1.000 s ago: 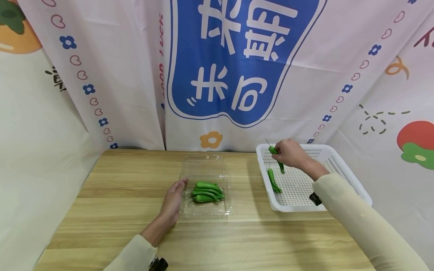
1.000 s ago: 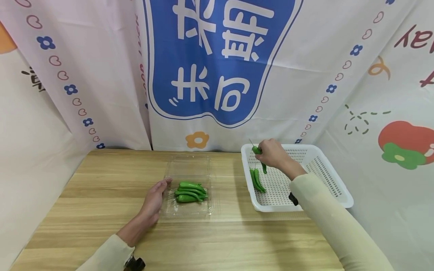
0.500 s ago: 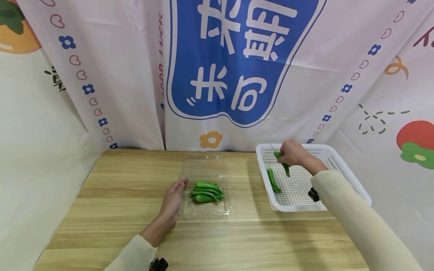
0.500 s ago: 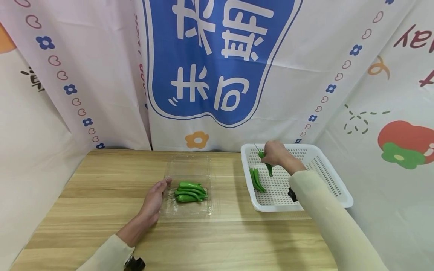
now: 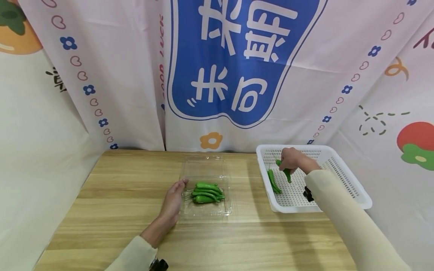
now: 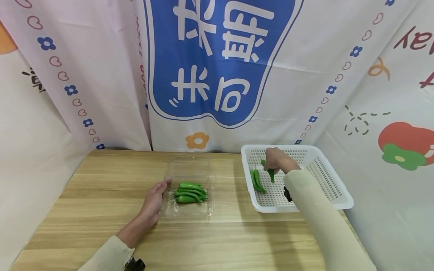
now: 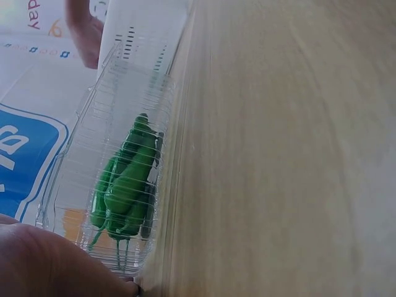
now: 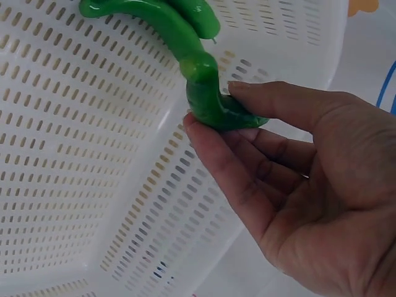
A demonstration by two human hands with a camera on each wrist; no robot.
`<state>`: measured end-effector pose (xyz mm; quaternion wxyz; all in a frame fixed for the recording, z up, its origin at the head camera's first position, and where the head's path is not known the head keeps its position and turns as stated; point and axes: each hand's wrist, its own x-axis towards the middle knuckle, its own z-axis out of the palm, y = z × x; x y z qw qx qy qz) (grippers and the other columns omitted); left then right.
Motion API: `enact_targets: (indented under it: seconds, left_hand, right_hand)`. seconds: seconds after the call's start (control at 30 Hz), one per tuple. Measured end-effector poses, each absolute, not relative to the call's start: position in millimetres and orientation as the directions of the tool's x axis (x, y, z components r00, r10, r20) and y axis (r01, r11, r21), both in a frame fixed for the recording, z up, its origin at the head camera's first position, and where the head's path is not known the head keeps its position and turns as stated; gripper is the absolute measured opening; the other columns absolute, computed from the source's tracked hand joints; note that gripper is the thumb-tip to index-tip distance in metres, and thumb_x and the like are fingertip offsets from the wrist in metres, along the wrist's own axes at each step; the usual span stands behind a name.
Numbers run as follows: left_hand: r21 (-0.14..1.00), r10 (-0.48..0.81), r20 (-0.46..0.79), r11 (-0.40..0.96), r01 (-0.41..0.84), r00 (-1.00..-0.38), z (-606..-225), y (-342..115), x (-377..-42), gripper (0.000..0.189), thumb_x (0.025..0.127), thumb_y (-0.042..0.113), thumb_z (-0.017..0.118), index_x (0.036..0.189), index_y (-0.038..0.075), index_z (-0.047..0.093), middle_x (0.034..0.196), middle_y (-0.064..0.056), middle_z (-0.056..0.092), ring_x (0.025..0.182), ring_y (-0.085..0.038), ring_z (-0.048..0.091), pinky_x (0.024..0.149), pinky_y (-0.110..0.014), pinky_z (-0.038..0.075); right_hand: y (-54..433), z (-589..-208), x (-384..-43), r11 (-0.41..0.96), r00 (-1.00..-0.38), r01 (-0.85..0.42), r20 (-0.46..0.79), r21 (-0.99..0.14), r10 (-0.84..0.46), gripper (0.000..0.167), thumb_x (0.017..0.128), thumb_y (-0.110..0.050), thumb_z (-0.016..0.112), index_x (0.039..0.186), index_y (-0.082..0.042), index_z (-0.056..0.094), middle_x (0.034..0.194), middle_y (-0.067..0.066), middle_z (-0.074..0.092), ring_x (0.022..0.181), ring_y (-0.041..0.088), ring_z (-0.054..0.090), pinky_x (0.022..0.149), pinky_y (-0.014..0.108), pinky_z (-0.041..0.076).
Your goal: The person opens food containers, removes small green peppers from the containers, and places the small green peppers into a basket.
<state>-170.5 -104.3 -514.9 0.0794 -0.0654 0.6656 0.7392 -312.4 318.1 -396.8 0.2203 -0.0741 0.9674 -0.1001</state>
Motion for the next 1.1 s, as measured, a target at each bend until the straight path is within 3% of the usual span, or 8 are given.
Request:
enact_targets:
  seconds: [0.27,0.57,0.83,1.1]
  left_hand:
    - [0.974,0.032,-0.202,-0.1,-0.204,-0.979,-515,-104,-170,0.053,0.118,0.023,0.027,0.162,-0.006,0.029,0.172,-0.024,0.024,0.162,-0.041,0.009,0.133,-0.058,0.006]
    - [0.972,0.03,-0.204,-0.11,-0.206,-0.979,-517,-102,-171,0.052,0.118,0.022,0.027,0.162,-0.007,0.029,0.172,-0.024,0.025,0.162,-0.041,0.011,0.133,-0.057,0.006]
    - [0.975,0.029,-0.197,-0.097,-0.199,-0.98,-515,-103,-170,0.053,0.118,0.023,0.027,0.162,-0.007,0.028,0.171,-0.024,0.025,0.162,-0.041,0.012,0.132,-0.058,0.007]
    - [0.976,0.028,-0.195,-0.094,-0.197,-0.98,-516,-103,-170,0.052,0.118,0.022,0.027,0.161,-0.007,0.029,0.171,-0.025,0.025,0.161,-0.041,0.014,0.132,-0.058,0.007]
  right_hand:
    - [321,-414,-317,0.969,-0.88,-0.068,-0.442,-0.238,-0.171,0.034,0.088,-0.004,0.077,0.066,-0.013,0.053,0.064,0.003,0.06,0.057,0.015,0.067,0.058,0.031,0.064]
    - [322,-429,-316,0.975,-0.878,-0.048,-0.457,-0.217,-0.145,0.02,0.087,-0.002,0.077,0.077,-0.006,0.06,0.077,0.013,0.069,0.06,0.021,0.072,0.059,0.032,0.064]
    - [323,-440,-317,0.979,-0.873,-0.036,-0.47,-0.199,-0.128,0.039,0.088,-0.003,0.077,0.065,-0.016,0.048,0.059,-0.001,0.048,0.055,0.018,0.067,0.057,0.032,0.064]
    - [319,-452,-321,0.98,-0.871,-0.018,-0.478,-0.197,-0.112,0.017,0.086,0.001,0.077,0.081,-0.003,0.061,0.079,0.014,0.067,0.062,0.021,0.071,0.055,0.032,0.063]
